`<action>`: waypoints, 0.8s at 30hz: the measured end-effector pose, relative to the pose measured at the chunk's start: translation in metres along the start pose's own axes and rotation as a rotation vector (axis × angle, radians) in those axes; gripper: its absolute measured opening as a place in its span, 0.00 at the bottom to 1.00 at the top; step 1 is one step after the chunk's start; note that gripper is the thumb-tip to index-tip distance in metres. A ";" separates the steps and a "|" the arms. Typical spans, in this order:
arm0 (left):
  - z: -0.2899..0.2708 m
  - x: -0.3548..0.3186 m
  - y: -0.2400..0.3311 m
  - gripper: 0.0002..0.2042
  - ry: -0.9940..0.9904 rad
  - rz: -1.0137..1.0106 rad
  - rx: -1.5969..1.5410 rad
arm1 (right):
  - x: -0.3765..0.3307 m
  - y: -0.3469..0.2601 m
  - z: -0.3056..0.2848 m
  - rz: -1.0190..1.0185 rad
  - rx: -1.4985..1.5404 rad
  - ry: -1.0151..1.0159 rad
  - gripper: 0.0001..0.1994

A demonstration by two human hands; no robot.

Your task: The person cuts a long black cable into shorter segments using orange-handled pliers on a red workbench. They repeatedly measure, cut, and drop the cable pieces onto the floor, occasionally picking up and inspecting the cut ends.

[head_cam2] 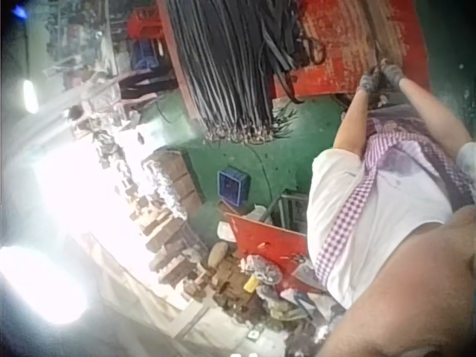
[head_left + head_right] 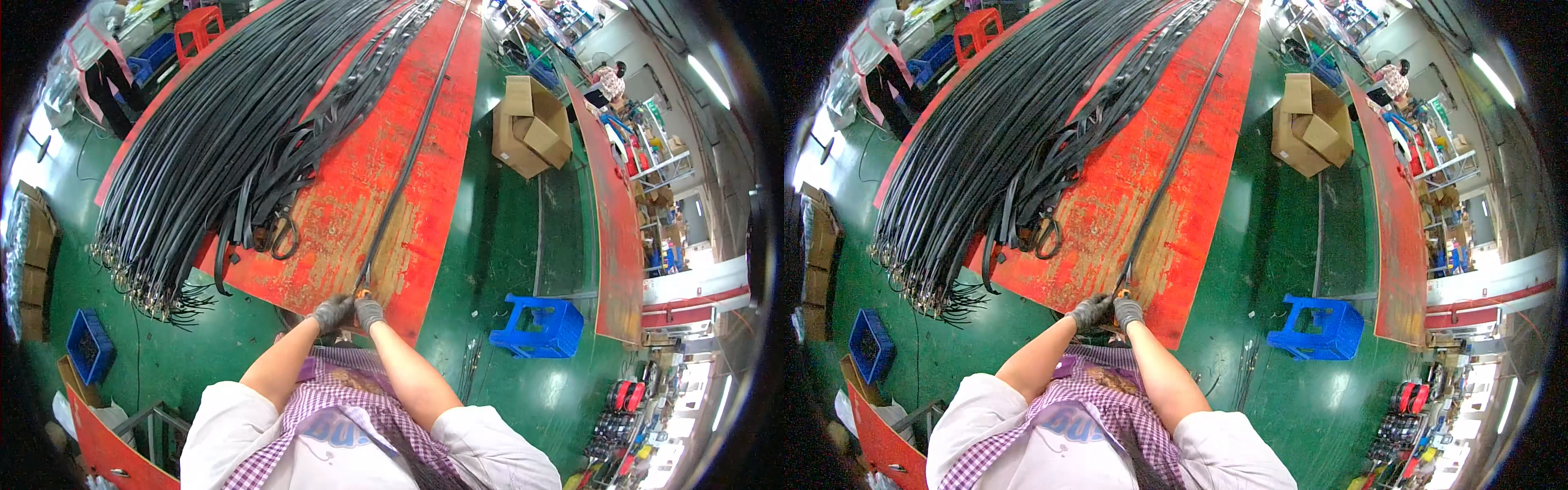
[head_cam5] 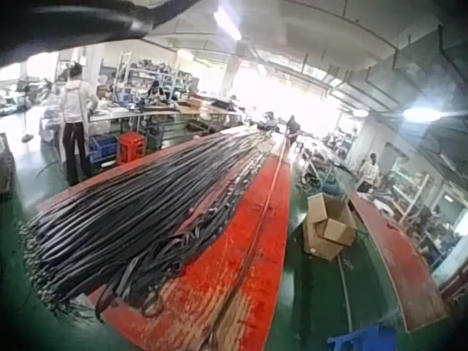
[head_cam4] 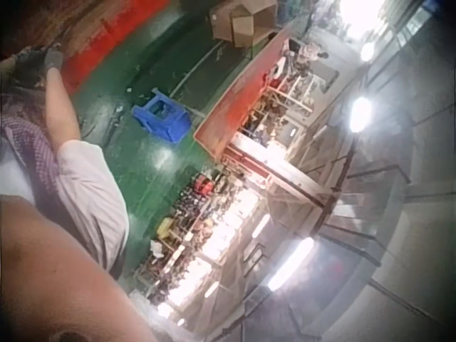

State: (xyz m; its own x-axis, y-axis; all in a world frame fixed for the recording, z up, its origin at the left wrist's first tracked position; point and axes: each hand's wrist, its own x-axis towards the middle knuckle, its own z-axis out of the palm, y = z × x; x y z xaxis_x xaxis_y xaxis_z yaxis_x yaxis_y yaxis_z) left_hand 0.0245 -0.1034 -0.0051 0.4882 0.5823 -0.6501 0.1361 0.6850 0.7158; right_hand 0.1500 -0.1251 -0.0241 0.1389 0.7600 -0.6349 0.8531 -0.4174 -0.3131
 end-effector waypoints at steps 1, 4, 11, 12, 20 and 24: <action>-0.010 -0.010 -0.009 0.13 0.018 0.009 0.051 | 0.001 -0.004 0.001 0.003 0.001 -0.003 0.20; -0.022 -0.030 -0.028 0.15 0.025 0.025 0.221 | 0.012 0.008 0.022 0.000 0.140 0.086 0.19; -0.025 -0.037 -0.032 0.14 0.112 0.060 0.430 | -0.005 -0.019 0.002 0.329 0.551 0.097 0.16; -0.022 -0.038 -0.032 0.14 0.109 0.051 0.406 | -0.003 -0.015 0.003 0.328 0.515 0.070 0.14; -0.027 -0.051 -0.041 0.15 0.193 0.141 0.529 | -0.007 -0.026 0.002 0.407 0.726 0.131 0.13; -0.021 -0.037 -0.041 0.13 0.182 0.146 0.496 | 0.054 0.032 0.035 0.564 0.570 0.036 0.11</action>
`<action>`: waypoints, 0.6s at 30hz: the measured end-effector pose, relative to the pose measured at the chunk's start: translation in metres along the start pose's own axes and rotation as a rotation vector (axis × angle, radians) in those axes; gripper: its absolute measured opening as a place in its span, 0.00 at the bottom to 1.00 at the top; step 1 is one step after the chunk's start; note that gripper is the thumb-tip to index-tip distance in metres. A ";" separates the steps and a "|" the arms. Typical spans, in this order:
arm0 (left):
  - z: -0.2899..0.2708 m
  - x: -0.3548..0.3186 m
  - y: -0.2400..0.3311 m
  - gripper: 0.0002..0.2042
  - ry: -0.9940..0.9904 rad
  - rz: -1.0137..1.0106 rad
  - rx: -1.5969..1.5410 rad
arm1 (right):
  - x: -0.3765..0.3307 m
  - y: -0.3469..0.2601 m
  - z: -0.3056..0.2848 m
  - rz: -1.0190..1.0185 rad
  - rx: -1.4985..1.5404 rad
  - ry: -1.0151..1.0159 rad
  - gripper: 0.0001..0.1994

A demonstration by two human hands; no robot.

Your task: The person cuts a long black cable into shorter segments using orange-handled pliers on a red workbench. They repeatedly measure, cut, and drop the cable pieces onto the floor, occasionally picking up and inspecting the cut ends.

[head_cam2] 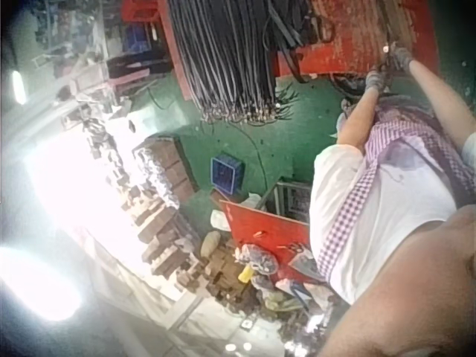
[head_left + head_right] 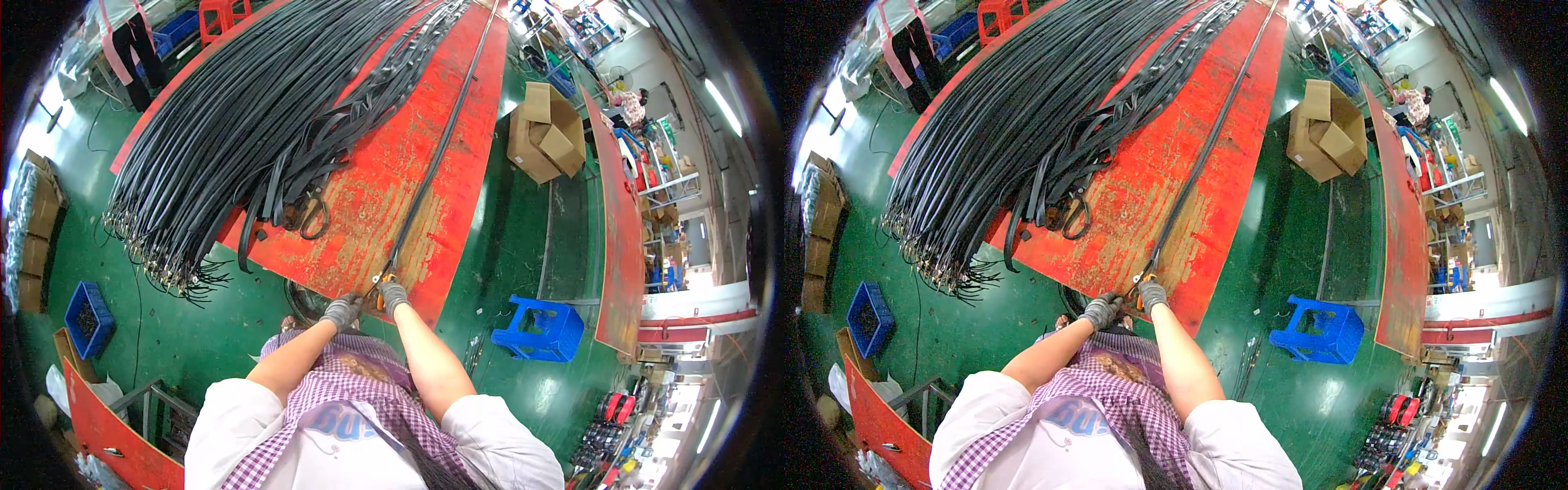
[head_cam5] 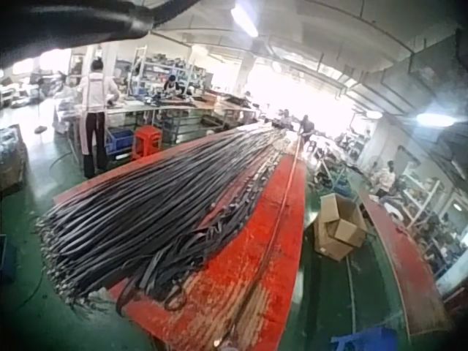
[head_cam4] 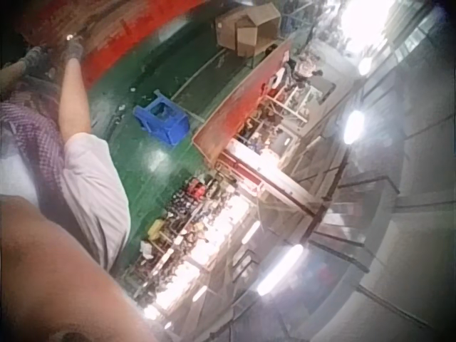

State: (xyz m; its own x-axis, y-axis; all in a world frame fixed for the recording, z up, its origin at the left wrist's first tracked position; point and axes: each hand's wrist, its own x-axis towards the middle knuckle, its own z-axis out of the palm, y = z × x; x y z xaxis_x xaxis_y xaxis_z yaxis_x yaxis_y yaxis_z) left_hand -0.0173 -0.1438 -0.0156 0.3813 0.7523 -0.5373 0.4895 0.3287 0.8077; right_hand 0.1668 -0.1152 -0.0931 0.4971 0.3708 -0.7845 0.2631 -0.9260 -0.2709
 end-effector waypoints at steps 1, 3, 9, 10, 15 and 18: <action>0.004 0.007 0.000 0.12 0.004 0.012 -0.014 | 0.014 0.006 -0.002 0.044 -0.007 -0.004 0.11; -0.009 0.007 0.007 0.12 0.028 -0.024 0.016 | -0.009 -0.005 0.007 0.008 0.012 -0.012 0.12; -0.004 0.023 0.022 0.13 0.018 -0.015 -0.089 | -0.062 -0.018 -0.008 -0.271 -0.047 -0.005 0.17; -0.002 0.026 0.025 0.13 0.025 0.001 -0.093 | -0.067 -0.021 -0.012 -0.248 -0.069 -0.023 0.20; 0.001 0.040 0.032 0.13 0.024 0.022 -0.013 | -0.114 -0.038 -0.026 -0.204 0.138 -0.087 0.21; 0.008 0.048 0.038 0.14 -0.020 0.013 -0.034 | -0.048 -0.008 -0.010 -0.248 0.048 -0.085 0.17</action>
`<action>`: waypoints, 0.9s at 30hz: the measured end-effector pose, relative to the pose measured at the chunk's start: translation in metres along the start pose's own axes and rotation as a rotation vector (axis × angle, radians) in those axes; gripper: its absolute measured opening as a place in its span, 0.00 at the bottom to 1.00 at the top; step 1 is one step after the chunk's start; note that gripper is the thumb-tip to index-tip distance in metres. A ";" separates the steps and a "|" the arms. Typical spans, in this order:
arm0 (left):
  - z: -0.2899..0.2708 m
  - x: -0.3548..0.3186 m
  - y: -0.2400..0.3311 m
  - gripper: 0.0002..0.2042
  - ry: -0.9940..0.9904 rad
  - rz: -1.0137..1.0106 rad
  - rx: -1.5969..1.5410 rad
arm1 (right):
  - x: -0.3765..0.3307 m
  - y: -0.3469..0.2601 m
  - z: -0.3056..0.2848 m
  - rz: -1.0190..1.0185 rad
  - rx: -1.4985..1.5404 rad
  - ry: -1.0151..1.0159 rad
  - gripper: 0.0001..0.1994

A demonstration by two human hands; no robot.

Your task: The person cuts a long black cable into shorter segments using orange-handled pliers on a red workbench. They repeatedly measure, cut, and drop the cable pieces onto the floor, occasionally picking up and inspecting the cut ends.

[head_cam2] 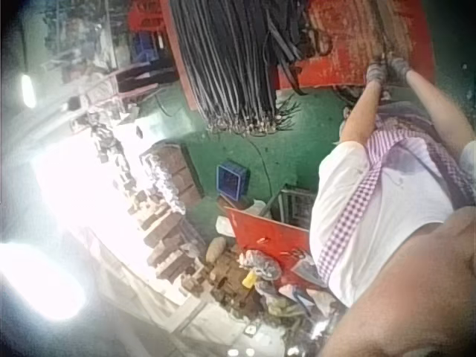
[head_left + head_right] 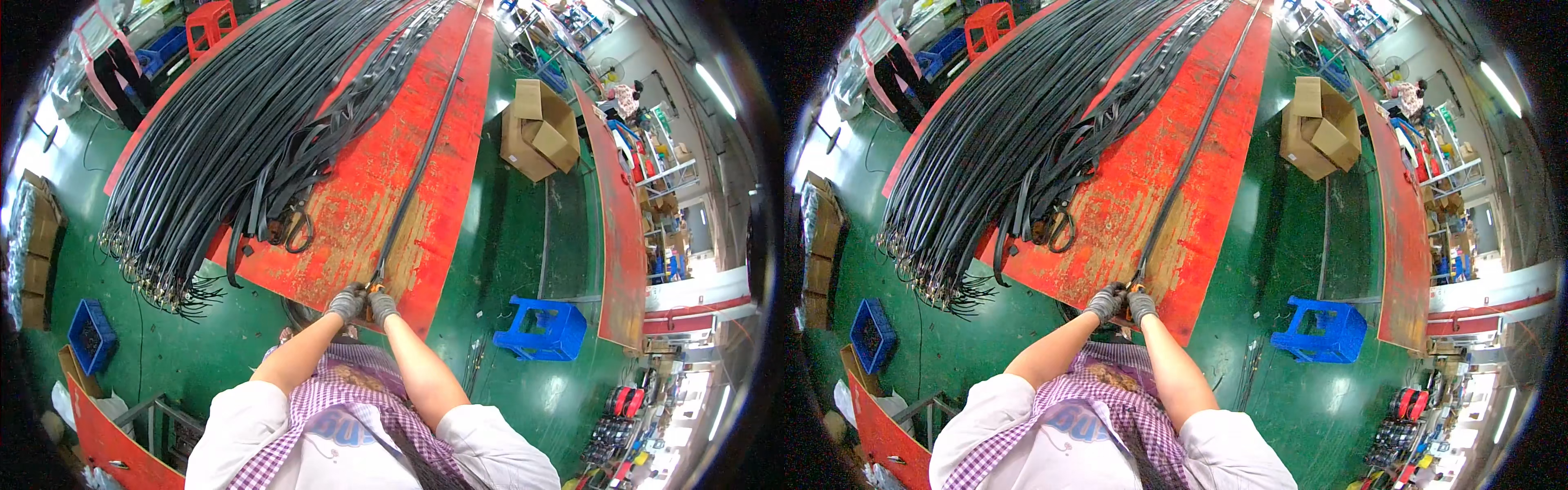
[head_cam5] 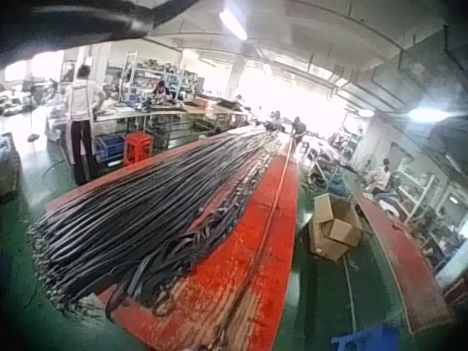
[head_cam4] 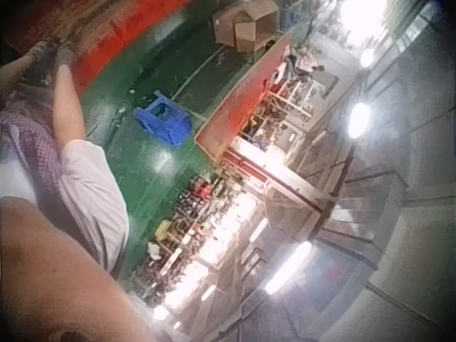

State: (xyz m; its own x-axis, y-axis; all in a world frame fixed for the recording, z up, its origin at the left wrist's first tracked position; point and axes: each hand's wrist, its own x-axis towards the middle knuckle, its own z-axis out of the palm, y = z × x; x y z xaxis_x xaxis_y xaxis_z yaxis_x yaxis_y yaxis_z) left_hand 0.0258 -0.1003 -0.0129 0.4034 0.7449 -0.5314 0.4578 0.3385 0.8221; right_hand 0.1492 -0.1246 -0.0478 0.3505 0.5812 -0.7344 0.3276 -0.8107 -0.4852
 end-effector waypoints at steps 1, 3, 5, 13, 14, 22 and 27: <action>-0.004 0.001 -0.005 0.14 0.009 -0.020 -0.038 | -0.001 -0.005 0.004 -0.025 -0.067 -0.034 0.18; -0.007 -0.006 0.000 0.14 0.106 -0.044 -0.064 | -0.007 -0.011 0.004 -0.063 -0.195 -0.090 0.19; 0.002 -0.012 0.019 0.14 0.118 -0.028 -0.052 | 0.022 0.021 0.007 -0.029 -0.023 -0.027 0.17; -0.004 0.002 0.025 0.14 0.022 -0.034 -0.060 | 0.005 0.002 -0.008 -0.023 -0.011 -0.116 0.12; -0.006 0.001 0.024 0.15 0.041 -0.046 0.009 | 0.005 -0.003 -0.014 0.063 -0.045 -0.231 0.12; -0.001 -0.008 0.008 0.16 0.095 -0.101 -0.010 | -0.076 -0.021 -0.048 0.002 0.799 -0.321 0.08; 0.046 0.014 -0.123 0.14 0.157 -0.268 -0.327 | 0.010 -0.120 -0.002 -0.350 -0.343 0.072 0.22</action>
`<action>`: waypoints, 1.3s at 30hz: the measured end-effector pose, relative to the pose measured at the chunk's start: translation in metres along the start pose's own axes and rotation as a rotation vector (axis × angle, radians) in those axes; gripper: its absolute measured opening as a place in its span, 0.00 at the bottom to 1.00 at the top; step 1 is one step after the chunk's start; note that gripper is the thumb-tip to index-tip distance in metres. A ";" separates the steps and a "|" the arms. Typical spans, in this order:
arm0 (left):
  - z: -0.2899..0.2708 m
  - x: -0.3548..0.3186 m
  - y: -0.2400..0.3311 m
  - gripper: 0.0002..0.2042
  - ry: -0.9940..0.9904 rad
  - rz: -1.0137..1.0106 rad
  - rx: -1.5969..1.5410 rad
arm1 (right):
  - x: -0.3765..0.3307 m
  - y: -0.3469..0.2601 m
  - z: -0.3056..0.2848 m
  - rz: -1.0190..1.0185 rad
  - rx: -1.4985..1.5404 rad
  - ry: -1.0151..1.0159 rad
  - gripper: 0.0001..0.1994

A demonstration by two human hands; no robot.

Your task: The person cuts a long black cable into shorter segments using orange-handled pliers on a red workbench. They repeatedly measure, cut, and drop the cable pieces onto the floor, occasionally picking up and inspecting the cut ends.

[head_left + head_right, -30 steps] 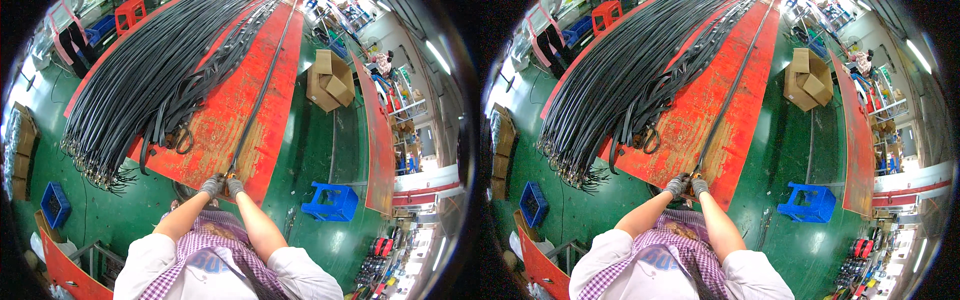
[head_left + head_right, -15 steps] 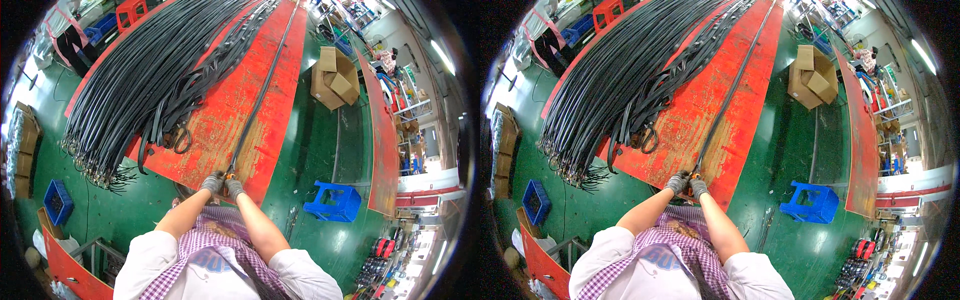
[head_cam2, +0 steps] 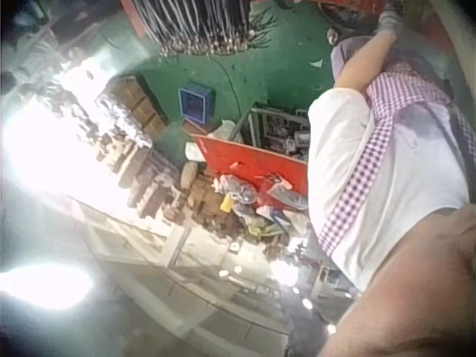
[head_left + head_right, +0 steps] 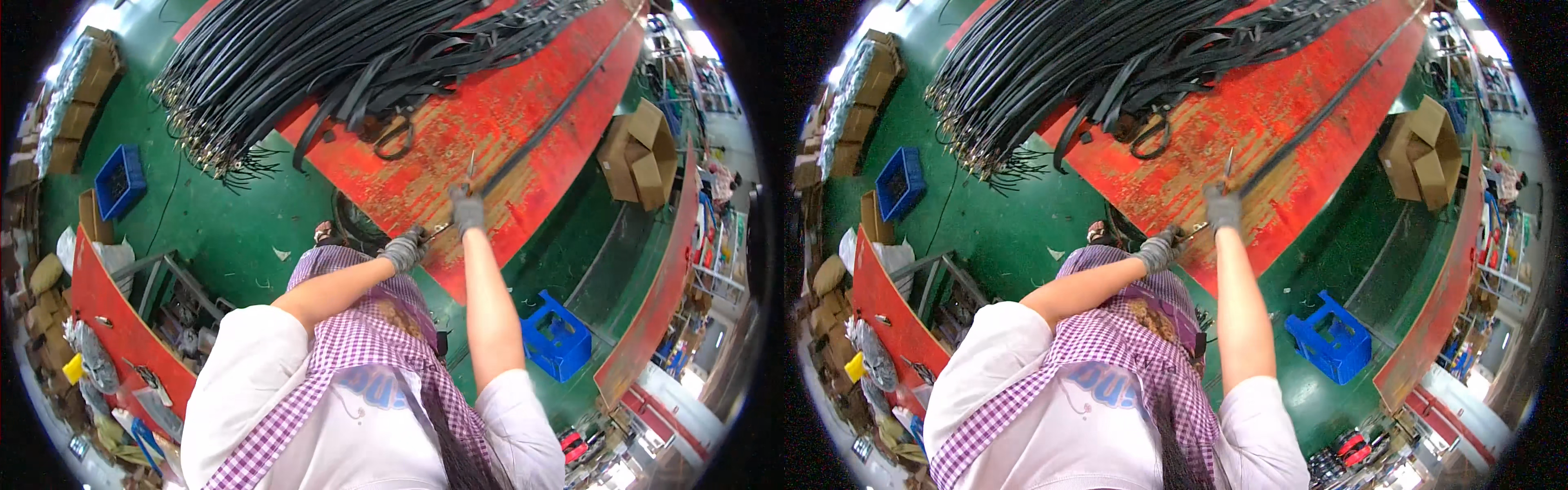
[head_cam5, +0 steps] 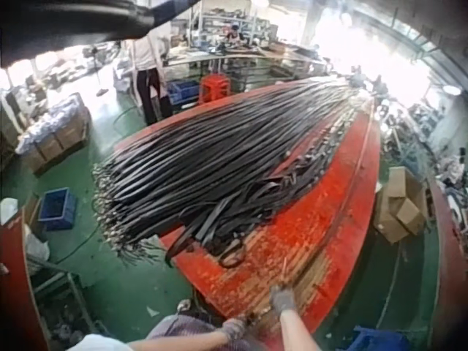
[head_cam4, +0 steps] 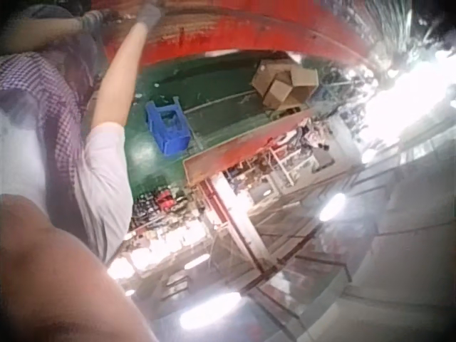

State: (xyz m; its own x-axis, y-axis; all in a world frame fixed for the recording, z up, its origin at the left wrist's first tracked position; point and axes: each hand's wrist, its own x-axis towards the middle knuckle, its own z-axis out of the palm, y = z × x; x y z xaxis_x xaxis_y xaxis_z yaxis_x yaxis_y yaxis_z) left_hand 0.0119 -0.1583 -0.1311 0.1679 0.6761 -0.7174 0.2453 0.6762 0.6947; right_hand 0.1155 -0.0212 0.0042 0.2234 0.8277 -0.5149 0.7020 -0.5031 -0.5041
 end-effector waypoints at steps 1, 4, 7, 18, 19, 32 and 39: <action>-0.004 -0.023 0.022 0.14 -0.059 0.067 0.145 | 0.009 -0.008 -0.013 0.039 -0.074 0.084 0.26; -0.047 -0.094 0.072 0.11 -0.095 0.252 0.412 | -0.001 -0.054 -0.020 -0.130 -0.418 0.503 0.25; -0.050 -0.082 0.017 0.11 -0.019 0.366 0.456 | -0.010 -0.096 0.012 -0.494 -0.579 0.549 0.26; -0.110 -0.132 0.000 0.14 -0.377 0.373 0.513 | 0.022 -0.155 0.106 0.001 -0.304 0.283 0.35; -0.117 -0.138 0.009 0.14 -0.416 0.370 0.538 | 0.030 -0.138 0.112 0.051 -0.256 0.292 0.36; -0.096 -0.090 -0.103 0.14 -0.313 0.687 0.533 | -0.150 -0.037 0.066 0.146 1.574 -0.397 0.10; -0.102 -0.141 -0.035 0.14 -0.336 0.408 0.586 | -0.213 0.063 0.086 0.029 0.757 0.031 0.16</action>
State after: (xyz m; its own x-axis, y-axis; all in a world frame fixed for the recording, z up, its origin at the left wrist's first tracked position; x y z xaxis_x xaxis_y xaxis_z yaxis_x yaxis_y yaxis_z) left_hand -0.1175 -0.2474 -0.0494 0.6099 0.6496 -0.4539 0.5497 0.0657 0.8328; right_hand 0.0541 -0.2505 0.0227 0.2614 0.8122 -0.5215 0.0421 -0.5493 -0.8345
